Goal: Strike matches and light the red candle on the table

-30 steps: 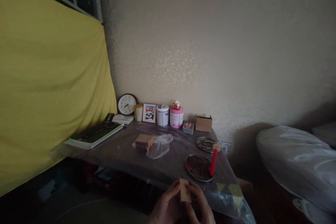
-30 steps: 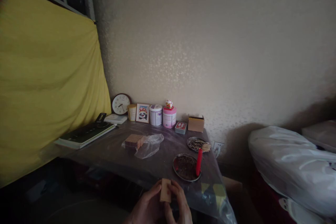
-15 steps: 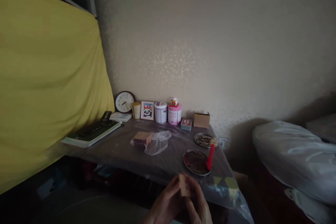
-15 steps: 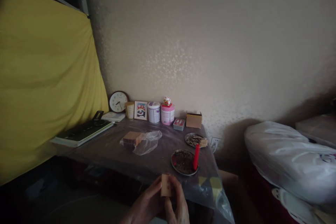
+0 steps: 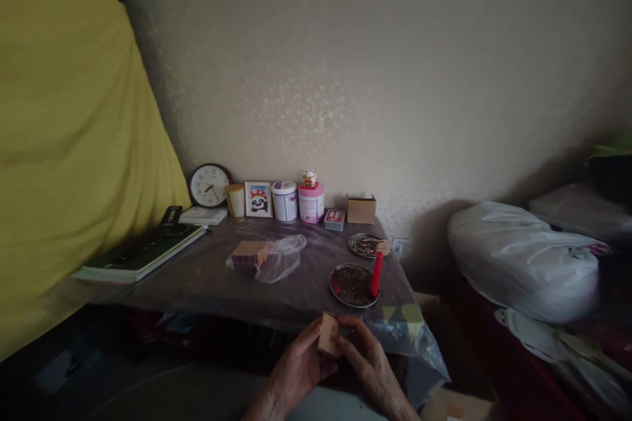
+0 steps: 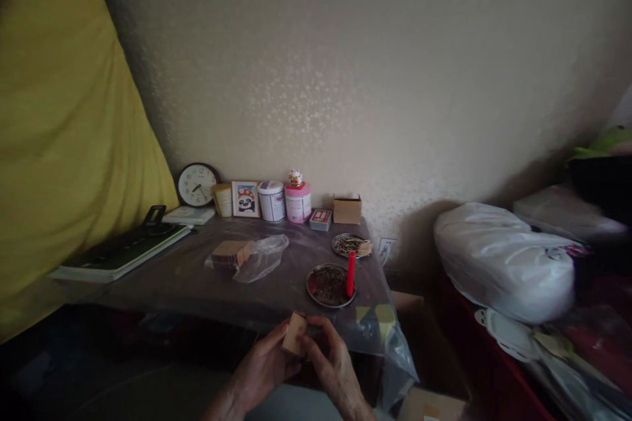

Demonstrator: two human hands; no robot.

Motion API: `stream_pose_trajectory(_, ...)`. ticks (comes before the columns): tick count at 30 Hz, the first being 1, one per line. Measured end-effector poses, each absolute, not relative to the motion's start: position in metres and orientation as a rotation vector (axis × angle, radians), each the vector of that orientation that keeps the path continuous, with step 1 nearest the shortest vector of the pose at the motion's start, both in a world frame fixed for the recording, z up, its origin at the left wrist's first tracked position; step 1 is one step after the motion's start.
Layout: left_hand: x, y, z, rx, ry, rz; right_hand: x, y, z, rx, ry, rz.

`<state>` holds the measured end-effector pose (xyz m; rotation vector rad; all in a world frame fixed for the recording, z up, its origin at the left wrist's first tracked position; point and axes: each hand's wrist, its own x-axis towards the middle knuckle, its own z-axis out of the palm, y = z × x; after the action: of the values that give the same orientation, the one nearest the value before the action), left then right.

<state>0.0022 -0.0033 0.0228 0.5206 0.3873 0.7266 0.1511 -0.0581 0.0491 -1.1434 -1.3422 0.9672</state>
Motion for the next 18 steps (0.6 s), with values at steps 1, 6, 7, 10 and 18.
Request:
stream_pose_trajectory(1, 0.002, -0.004, 0.023, 0.528, 0.402, 0.717, 0.153, -0.057, 0.047, -1.14, -1.308, 0.958)
stream_pose_trajectory(6, 0.003, -0.006, 0.023, 0.606, 0.414, 0.645, 0.16, -0.046, 0.033, -1.091, -1.112, 1.032)
stream_pose_trajectory(7, 0.003, -0.007, 0.023, 0.618, 0.411, 0.633, 0.161, -0.045, 0.031, -1.089, -1.091, 1.057)
stream_pose_trajectory(10, 0.002, -0.008, 0.022, 0.636, 0.41, 0.617, 0.163, -0.043, 0.028, -1.104, -1.073, 1.085)
stream_pose_trajectory(18, -0.001, -0.01, 0.023, 0.609, 0.372, 0.561, 0.173, -0.041, 0.018, -1.194, -1.121, 0.953)
